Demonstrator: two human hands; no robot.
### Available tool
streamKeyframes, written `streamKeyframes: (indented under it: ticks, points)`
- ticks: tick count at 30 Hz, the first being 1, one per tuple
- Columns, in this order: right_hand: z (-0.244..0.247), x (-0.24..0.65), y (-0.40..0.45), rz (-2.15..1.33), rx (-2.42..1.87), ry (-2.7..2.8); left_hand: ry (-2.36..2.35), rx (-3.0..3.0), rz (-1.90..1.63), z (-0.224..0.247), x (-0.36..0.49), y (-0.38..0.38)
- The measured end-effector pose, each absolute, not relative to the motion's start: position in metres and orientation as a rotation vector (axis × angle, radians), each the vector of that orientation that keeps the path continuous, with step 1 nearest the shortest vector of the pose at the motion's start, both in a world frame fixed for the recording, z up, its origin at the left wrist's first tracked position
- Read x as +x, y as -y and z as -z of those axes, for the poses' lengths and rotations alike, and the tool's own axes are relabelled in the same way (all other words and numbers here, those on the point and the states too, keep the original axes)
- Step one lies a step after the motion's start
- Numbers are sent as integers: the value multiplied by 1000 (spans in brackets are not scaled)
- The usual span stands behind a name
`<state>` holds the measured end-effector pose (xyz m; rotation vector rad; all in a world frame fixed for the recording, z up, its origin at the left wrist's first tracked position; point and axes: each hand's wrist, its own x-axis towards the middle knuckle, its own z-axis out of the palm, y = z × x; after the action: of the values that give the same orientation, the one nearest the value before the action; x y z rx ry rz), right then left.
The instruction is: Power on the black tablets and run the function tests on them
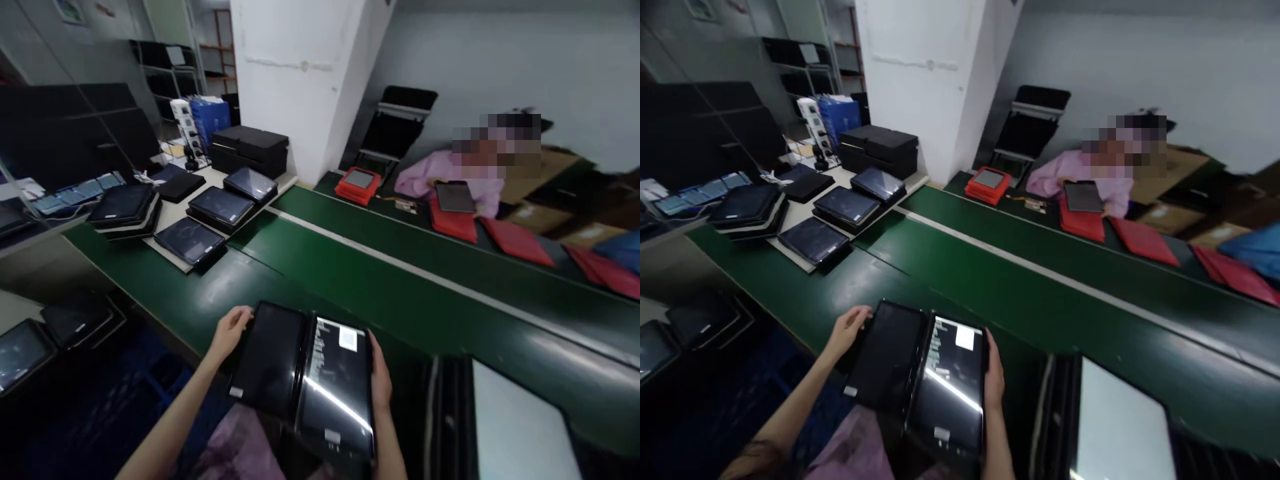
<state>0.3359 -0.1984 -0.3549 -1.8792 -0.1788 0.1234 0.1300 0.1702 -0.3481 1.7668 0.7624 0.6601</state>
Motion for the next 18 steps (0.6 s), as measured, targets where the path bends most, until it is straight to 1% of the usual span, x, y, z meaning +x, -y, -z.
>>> streamKeyframes:
  ticks: [2,5,11,18]
  points:
    - [358,337,191,-148,-1772,193,-812,1779,-748,358,138,-152]
    - [363,339,182,-147,-1660,215,-956,1664,-750,368,144,-147]
    - [377,342,173,-154,-1492,262,-822,1777,-836,375,128,-150]
    - [382,351,172,-240,-1451,306,-871,1806,-841,373,110,-139]
